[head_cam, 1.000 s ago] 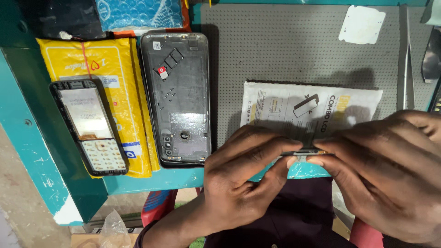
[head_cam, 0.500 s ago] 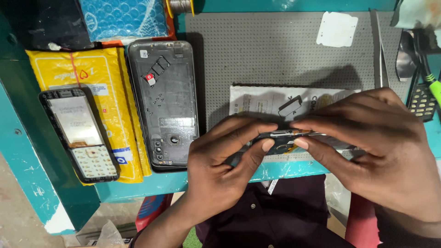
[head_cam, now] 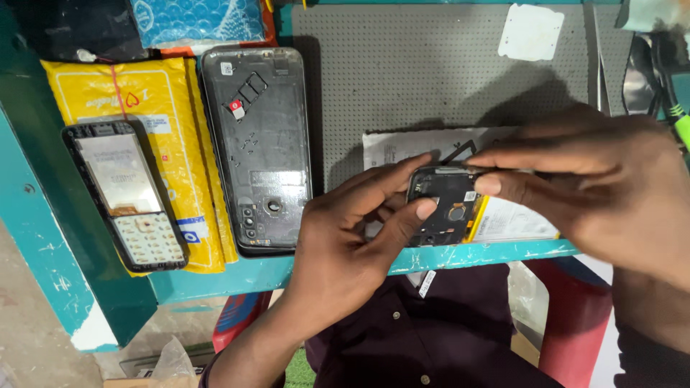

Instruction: The person holds and operates a smartphone, then places it on the table. They pick up a small black component and install it into the internal chassis of a disassembled phone. Finally, they use a screwdriver to secure the component with screws.

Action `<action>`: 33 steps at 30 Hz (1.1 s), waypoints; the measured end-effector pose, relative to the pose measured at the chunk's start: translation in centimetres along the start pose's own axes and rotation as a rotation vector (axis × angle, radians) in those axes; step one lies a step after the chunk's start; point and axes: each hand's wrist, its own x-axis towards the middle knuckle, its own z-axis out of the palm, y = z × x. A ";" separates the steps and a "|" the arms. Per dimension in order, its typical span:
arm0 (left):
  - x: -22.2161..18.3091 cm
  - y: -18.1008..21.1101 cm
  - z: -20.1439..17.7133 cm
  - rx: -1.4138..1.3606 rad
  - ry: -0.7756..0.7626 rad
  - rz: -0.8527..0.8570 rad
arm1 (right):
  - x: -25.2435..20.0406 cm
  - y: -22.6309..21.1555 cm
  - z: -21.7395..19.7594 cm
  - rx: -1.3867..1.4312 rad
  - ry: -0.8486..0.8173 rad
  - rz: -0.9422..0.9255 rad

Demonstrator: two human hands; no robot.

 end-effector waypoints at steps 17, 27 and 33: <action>0.3 -1.4 0.4 -0.406 0.097 -0.198 | -4.3 -0.8 1.7 -0.591 0.207 -0.790; 0.1 -1.6 1.0 -0.541 0.096 -0.245 | -5.8 -0.9 1.9 -0.863 0.242 -0.920; 0.0 -1.8 1.2 -0.589 0.089 -0.271 | -6.0 -0.3 2.0 -0.896 0.266 -1.010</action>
